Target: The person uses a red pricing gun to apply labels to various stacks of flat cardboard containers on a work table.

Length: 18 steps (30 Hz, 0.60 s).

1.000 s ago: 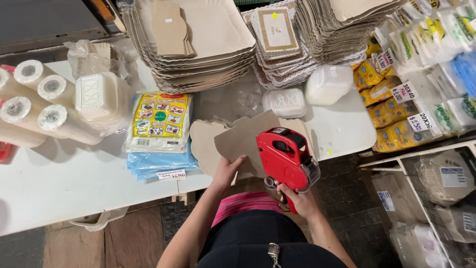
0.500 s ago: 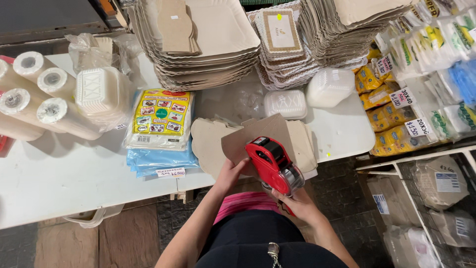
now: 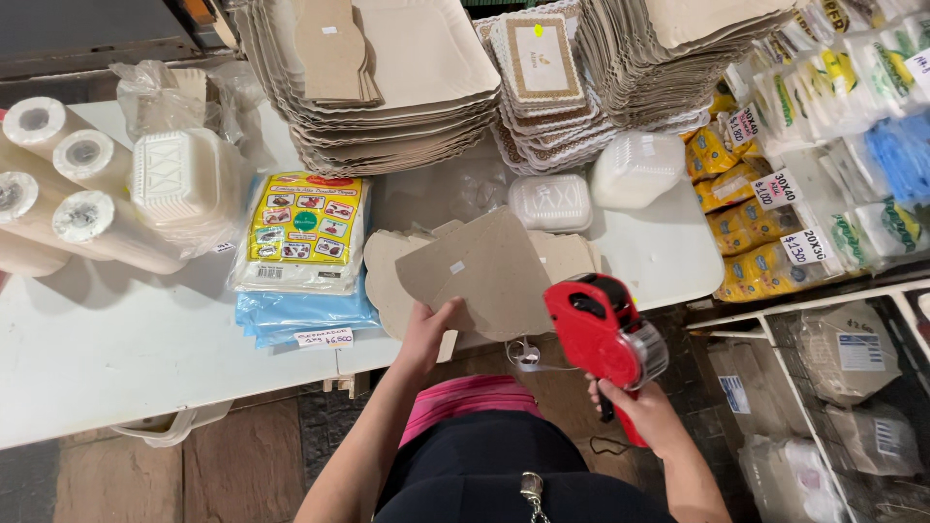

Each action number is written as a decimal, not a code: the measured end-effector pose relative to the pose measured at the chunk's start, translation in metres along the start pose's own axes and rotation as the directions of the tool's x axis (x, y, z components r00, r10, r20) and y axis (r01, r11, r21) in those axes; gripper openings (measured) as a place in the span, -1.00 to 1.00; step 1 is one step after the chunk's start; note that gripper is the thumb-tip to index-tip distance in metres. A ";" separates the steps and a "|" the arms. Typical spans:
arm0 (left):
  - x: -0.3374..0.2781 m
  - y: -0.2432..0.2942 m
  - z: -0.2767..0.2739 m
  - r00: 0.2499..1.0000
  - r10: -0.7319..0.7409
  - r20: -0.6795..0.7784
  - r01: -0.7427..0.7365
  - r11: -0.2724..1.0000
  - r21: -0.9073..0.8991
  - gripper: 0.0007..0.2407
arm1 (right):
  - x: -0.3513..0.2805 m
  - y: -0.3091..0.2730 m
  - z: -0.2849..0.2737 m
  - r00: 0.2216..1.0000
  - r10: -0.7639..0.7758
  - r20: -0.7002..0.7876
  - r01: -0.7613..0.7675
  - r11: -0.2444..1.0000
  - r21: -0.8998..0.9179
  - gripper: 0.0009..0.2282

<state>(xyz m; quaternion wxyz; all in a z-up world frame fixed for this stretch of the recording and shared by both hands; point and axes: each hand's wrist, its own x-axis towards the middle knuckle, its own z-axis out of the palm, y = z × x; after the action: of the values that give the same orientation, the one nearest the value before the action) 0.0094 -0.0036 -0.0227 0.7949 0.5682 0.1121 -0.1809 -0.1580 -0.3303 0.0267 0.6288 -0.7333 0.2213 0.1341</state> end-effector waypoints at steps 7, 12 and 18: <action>-0.026 0.019 -0.006 0.996 -0.050 -0.075 0.045 0.997 -0.069 -0.55 | 0.057 0.026 -0.058 0.921 0.089 -0.380 -0.184 0.957 -0.224 -0.62; -0.042 0.009 -0.026 0.990 -0.064 -0.123 0.055 0.996 -0.075 -0.70 | 0.152 0.098 -0.102 0.790 -0.143 -0.597 -0.171 0.882 -0.438 -0.55; -0.067 0.039 -0.037 0.963 -0.081 -0.259 0.053 0.992 -0.111 -0.75 | 0.235 0.130 -0.116 0.712 -0.002 -0.702 -0.374 0.845 -0.382 -0.50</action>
<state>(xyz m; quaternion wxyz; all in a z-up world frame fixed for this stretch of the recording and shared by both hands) -0.0341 0.0532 0.0239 0.7946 0.5414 0.2448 -0.1249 -0.0278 -0.4955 -0.1766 0.2748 -0.8395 0.4681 -0.0256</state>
